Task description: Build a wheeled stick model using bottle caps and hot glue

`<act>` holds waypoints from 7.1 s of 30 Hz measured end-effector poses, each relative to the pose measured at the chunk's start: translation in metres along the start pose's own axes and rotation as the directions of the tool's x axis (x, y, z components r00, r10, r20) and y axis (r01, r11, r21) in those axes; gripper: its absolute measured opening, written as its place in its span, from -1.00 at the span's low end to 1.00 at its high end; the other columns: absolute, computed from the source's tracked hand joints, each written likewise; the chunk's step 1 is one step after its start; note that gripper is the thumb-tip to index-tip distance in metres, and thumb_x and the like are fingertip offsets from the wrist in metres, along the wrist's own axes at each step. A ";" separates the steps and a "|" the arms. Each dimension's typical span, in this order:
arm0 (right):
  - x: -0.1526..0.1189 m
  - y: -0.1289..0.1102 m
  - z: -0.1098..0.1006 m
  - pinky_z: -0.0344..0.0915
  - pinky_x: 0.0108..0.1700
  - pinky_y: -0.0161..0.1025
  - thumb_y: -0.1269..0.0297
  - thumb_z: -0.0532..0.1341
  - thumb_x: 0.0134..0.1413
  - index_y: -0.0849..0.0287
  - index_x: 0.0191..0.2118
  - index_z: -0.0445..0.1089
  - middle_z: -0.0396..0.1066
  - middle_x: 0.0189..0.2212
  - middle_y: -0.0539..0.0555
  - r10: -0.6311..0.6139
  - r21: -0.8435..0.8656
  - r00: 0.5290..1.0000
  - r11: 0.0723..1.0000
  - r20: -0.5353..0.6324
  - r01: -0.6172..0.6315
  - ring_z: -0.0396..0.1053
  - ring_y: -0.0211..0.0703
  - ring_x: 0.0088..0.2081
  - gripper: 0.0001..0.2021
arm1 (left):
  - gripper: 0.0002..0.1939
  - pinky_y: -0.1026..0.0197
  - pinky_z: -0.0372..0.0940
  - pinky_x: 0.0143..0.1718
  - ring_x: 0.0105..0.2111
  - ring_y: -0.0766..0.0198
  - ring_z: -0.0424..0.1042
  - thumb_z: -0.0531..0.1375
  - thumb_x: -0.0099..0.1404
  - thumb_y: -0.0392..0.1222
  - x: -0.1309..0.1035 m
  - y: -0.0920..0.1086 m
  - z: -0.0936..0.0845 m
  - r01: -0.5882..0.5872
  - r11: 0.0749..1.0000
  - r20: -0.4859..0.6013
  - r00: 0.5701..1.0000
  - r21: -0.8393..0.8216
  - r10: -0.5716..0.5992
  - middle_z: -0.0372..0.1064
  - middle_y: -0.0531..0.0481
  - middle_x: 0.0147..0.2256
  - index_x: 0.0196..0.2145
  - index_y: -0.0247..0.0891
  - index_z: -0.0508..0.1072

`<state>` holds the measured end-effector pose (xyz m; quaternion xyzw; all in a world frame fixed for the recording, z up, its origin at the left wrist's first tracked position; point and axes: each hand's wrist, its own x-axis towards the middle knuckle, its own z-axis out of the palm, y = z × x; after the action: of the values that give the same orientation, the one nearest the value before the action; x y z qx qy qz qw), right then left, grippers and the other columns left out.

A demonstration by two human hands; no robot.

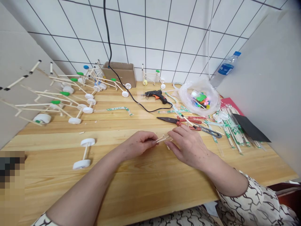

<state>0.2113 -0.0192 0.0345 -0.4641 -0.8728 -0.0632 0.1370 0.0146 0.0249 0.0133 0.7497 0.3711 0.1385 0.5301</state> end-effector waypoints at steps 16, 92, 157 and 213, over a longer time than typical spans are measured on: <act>0.002 0.002 0.003 0.13 -0.34 -0.26 0.25 0.05 0.19 0.24 -0.42 0.41 0.38 -0.48 0.11 -0.003 -0.011 0.999 1.000 -0.040 0.003 0.23 -0.14 -0.37 -0.73 | -0.80 0.32 0.17 -0.31 -0.37 0.29 0.30 0.05 0.21 -0.20 -0.001 0.000 0.000 -0.059 0.998 -0.036 0.998 0.027 0.060 0.37 0.05 -0.43 -0.38 -0.32 0.45; 0.001 0.001 0.004 0.14 -0.34 -0.25 0.25 0.02 0.19 0.26 -0.41 0.44 0.38 -0.49 0.13 -0.010 0.002 0.998 1.000 -0.057 0.010 0.20 -0.13 -0.39 -0.69 | -0.77 0.29 0.27 -0.23 -0.30 0.27 0.43 0.08 0.18 -0.35 0.002 -0.007 0.004 -0.167 0.980 -0.125 0.976 0.108 0.180 0.51 0.00 -0.30 -0.26 -0.31 0.51; 0.000 -0.001 0.005 0.14 -0.33 -0.24 0.26 0.03 0.19 0.25 -0.43 0.42 0.36 -0.50 0.13 -0.010 0.023 0.996 1.000 -0.085 0.012 0.21 -0.13 -0.37 -0.71 | -0.77 0.30 0.28 -0.27 -0.37 0.29 0.43 0.10 0.17 -0.34 0.002 -0.008 0.005 -0.190 0.975 -0.154 0.966 0.114 0.206 0.53 0.03 -0.34 -0.29 -0.26 0.54; 0.000 -0.001 0.006 0.13 -0.34 -0.24 0.27 0.02 0.19 0.27 -0.43 0.43 0.37 -0.50 0.13 -0.022 -0.007 0.995 1.000 -0.093 0.021 0.20 -0.13 -0.40 -0.69 | -0.76 0.32 0.27 -0.30 -0.38 0.30 0.43 0.09 0.18 -0.35 0.002 -0.011 0.005 -0.242 0.957 -0.158 0.951 0.162 0.267 0.52 0.02 -0.36 -0.27 -0.28 0.54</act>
<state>0.2093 -0.0189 0.0287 -0.4517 -0.8703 -0.0890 0.1753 0.0151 0.0246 0.0012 0.8115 0.3260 0.2457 0.4181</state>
